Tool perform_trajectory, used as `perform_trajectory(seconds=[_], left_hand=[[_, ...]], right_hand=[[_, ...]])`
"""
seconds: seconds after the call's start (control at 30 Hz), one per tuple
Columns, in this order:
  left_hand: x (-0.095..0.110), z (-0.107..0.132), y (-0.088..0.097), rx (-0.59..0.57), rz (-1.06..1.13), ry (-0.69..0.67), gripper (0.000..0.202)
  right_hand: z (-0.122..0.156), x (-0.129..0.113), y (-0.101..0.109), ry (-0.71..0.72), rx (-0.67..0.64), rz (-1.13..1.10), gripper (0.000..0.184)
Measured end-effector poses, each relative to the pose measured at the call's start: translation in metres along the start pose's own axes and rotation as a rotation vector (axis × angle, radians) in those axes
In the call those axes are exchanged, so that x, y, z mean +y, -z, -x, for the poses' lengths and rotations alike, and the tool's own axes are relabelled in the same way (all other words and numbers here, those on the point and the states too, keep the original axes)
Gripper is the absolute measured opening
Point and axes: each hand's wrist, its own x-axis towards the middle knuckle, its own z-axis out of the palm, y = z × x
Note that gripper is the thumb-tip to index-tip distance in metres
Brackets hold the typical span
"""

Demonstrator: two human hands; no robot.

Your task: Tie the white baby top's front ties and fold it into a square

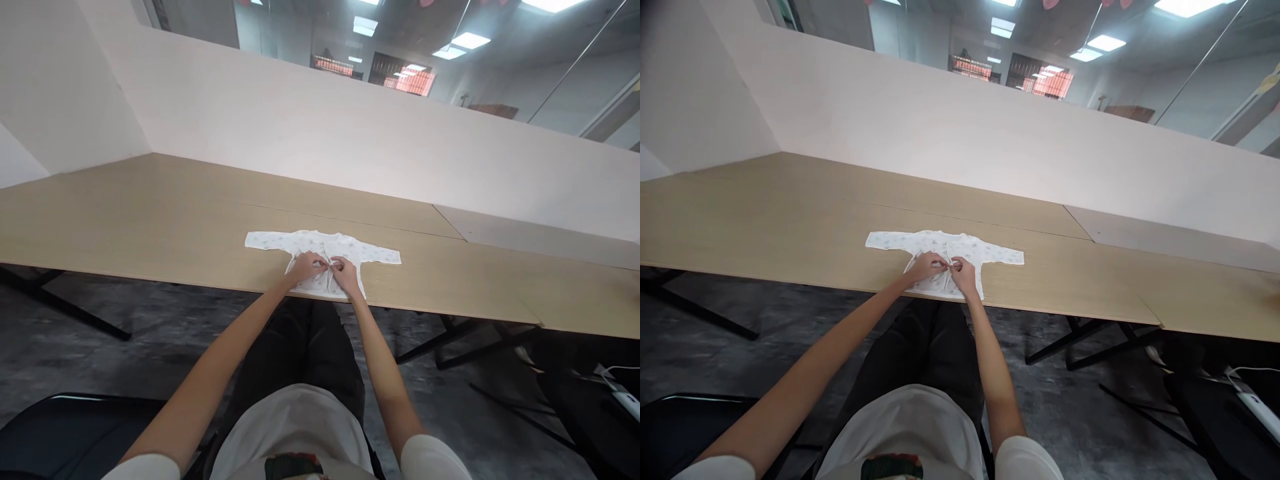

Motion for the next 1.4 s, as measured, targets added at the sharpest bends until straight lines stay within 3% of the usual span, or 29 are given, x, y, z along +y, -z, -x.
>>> perform_trajectory(seconds=[0.43, 0.83, 1.17, 1.4], left_hand=[[0.007, 0.002, 0.001, 0.002, -0.022, 0.067, 0.017], [0.013, 0.006, 0.006, 0.038, 0.222, 0.121, 0.02], [0.019, 0.008, 0.01, 0.03, 0.295, 0.183, 0.022], [0.019, 0.009, 0.01, 0.026, 0.276, 0.126, 0.025]], right_hand=[[0.002, 0.003, 0.0, 0.023, 0.014, -0.08, 0.032], [0.007, 0.001, 0.0, 0.042, 0.012, -0.156, 0.037], [0.004, 0.005, -0.004, 0.116, -0.019, -0.133, 0.032], [0.001, 0.006, -0.006, 0.159, -0.023, -0.088, 0.023]])
